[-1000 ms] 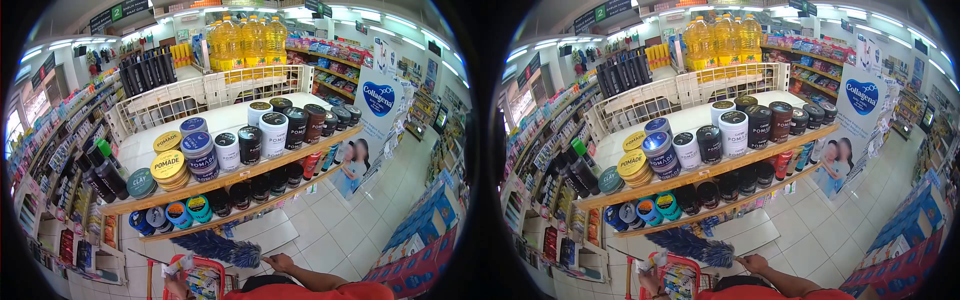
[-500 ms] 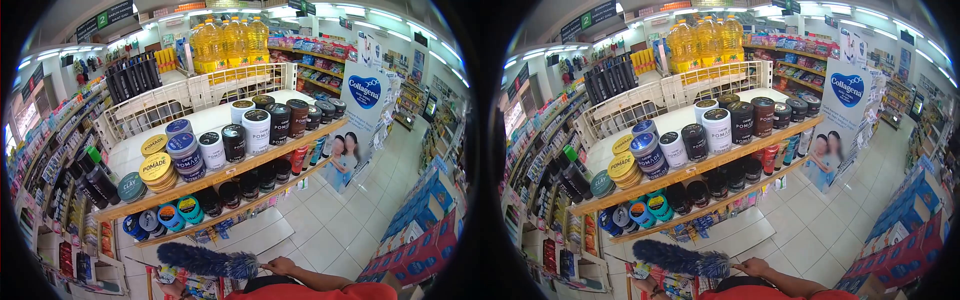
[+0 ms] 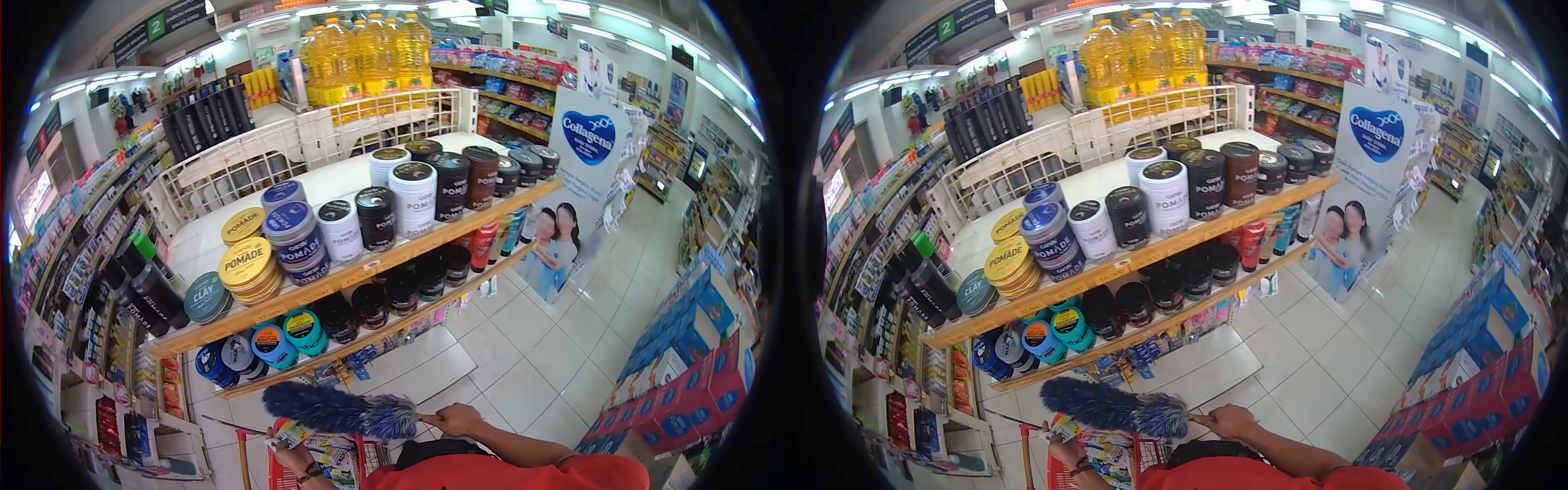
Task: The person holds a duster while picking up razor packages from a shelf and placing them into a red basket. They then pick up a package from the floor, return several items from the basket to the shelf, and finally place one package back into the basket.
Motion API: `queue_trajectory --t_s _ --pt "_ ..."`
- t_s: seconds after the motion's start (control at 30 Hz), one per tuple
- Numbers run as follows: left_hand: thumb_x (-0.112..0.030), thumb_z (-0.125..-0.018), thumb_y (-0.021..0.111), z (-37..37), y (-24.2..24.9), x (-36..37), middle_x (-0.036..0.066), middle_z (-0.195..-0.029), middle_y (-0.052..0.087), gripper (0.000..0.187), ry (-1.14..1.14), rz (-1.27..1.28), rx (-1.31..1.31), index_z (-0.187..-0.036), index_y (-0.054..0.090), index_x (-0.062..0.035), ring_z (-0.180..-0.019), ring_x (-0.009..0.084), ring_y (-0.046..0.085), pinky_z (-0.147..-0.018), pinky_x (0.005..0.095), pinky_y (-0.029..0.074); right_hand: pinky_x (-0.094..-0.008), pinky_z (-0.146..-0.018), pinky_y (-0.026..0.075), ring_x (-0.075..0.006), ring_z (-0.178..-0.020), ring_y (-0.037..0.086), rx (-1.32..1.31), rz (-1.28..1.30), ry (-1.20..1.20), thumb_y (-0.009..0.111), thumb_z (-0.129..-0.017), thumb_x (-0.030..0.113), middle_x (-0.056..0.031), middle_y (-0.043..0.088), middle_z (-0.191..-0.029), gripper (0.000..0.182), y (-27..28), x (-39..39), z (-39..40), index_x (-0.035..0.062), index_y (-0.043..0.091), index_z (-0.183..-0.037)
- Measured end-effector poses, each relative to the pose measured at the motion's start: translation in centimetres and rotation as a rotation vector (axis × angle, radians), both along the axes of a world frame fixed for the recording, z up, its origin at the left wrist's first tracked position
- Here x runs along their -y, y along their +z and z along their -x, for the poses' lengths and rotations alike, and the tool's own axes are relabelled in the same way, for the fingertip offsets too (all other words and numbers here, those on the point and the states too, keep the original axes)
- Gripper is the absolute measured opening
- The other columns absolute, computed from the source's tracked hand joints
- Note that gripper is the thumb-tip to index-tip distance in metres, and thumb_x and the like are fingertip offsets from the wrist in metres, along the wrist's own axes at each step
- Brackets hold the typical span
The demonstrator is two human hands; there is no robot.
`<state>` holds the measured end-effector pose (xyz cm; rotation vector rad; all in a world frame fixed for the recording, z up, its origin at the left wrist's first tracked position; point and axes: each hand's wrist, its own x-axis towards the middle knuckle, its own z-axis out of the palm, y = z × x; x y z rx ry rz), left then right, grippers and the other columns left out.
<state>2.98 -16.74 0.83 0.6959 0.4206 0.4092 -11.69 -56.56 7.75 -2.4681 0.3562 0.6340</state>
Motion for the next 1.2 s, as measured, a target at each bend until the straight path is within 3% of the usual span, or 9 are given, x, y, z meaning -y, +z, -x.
queue_trajectory --t_s 0.23,0.33,0.47,0.63,0.73,0.77,0.83,1.0,1.2 --pt "0.008 -0.077 0.04 0.4 -4.5 0.0 0.022 -0.116 0.064 0.057 -0.213 0.289 -0.122 -0.133 0.052 0.0027 -0.11 0.036 0.065 -0.096 0.0541 0.053 -0.0485 -0.072 0.055 -0.0407 -0.083 0.069 0.102 0.003 0.044 0.041 -0.096 0.071 -0.0178 0.071 -0.079 0.069 0.4 0.5 0.3 0.0121 0.075 -0.088" --pt "0.003 -0.086 0.059 -0.1 -3.1 2.5 0.017 -0.118 0.066 0.047 -0.239 -0.145 0.094 -0.133 0.053 0.0011 -0.097 0.031 0.069 -0.086 0.0465 0.058 -0.0489 -0.072 0.055 -0.0409 -0.082 0.069 0.103 0.012 0.098 0.041 -0.096 0.07 -0.0185 0.071 -0.079 0.068 -2.1 1.1 0.5 0.0118 0.075 -0.088" --pt "-0.013 -0.081 0.067 -0.2 3.0 4.1 0.031 -0.099 0.068 0.025 -0.52 -1.699 -0.148 -0.1 0.069 0.0042 -0.089 0.046 0.067 -0.079 0.0514 0.053 -0.0503 -0.07 0.054 -0.0431 -0.08 0.068 0.138 0.116 -0.088 0.044 -0.096 0.069 -0.0217 0.07 -0.079 0.068 -5.5 2.2 3.1 0.0094 0.075 -0.083" --pt "-0.011 -0.072 0.067 -0.1 23.5 13.9 0.022 -0.087 0.066 0.018 -0.892 -1.775 0.7 -0.085 0.068 0.0005 -0.088 0.0418 0.065 -0.078 0.0514 0.05 -0.0485 -0.076 0.056 -0.0428 -0.088 0.069 0.046 0.222 -0.165 0.048 -0.098 0.061 -0.0219 0.071 -0.083 0.063 -9.0 5.5 4.4 0.0048 0.074 -0.085" --pt "-0.015 -0.069 0.073 2.5 32.6 19.5 0.011 -0.07 0.065 0.007 -0.821 -1.755 1.198 -0.071 0.072 -0.0082 -0.068 0.0283 0.067 -0.051 0.0457 0.047 -0.0532 -0.056 0.038 -0.0335 -0.054 0.058 0.422 -0.003 -0.263 0.053 -0.099 0.053 -0.0242 0.055 -0.058 0.069 -14.3 7.2 5.3 -0.0054 0.063 -0.064" --pt "-0.023 -0.072 0.077 3.3 35.8 21.0 0.008 -0.074 0.07 0.012 -0.857 -2.172 1.613 -0.078 0.077 -0.0118 -0.068 0.0276 0.069 -0.054 0.0441 0.051 -0.0533 -0.055 0.037 -0.0305 -0.053 0.056 0.62 -0.186 -0.246 0.054 -0.099 0.053 -0.0229 0.053 -0.057 0.069 -17.0 8.8 6.5 -0.0067 0.062 -0.064" --pt "-0.028 -0.079 0.075 5.7 40.3 24.4 0.009 -0.1 0.076 0.018 -0.812 -2.297 1.81 -0.091 0.081 -0.015 -0.1 0.0262 0.072 -0.076 0.0438 0.059 -0.0533 -0.055 0.037 -0.0307 -0.054 0.056 0.55 -0.161 -0.146 0.054 -0.099 0.053 -0.023 0.053 -0.057 0.069 -17.6 10.5 8.5 -0.0067 0.062 -0.065" --pt "-0.028 -0.079 0.075 4.7 37.6 22.6 0.009 -0.096 0.076 0.017 -0.926 -2.243 1.526 -0.089 0.08 -0.0141 -0.095 0.027 0.071 -0.073 0.0444 0.059 -0.0531 -0.056 0.038 -0.0314 -0.055 0.057 0.551 -0.186 0.065 0.054 -0.098 0.053 -0.0234 0.054 -0.058 0.069 -21.7 8.2 7.2 -0.0066 0.062 -0.065" --pt "-0.027 -0.079 0.073 5.9 39.1 30.0 0.009 -0.09 0.075 0.017 -0.901 -1.991 1.738 -0.085 0.079 -0.0128 -0.086 0.0281 0.07 -0.069 0.0454 0.057 -0.0528 -0.057 0.039 -0.0322 -0.056 0.057 0.768 0.018 -0.022 0.055 -0.098 0.053 -0.0239 0.054 -0.059 0.068 -19.5 12.2 6.4 -0.0066 0.063 -0.066"
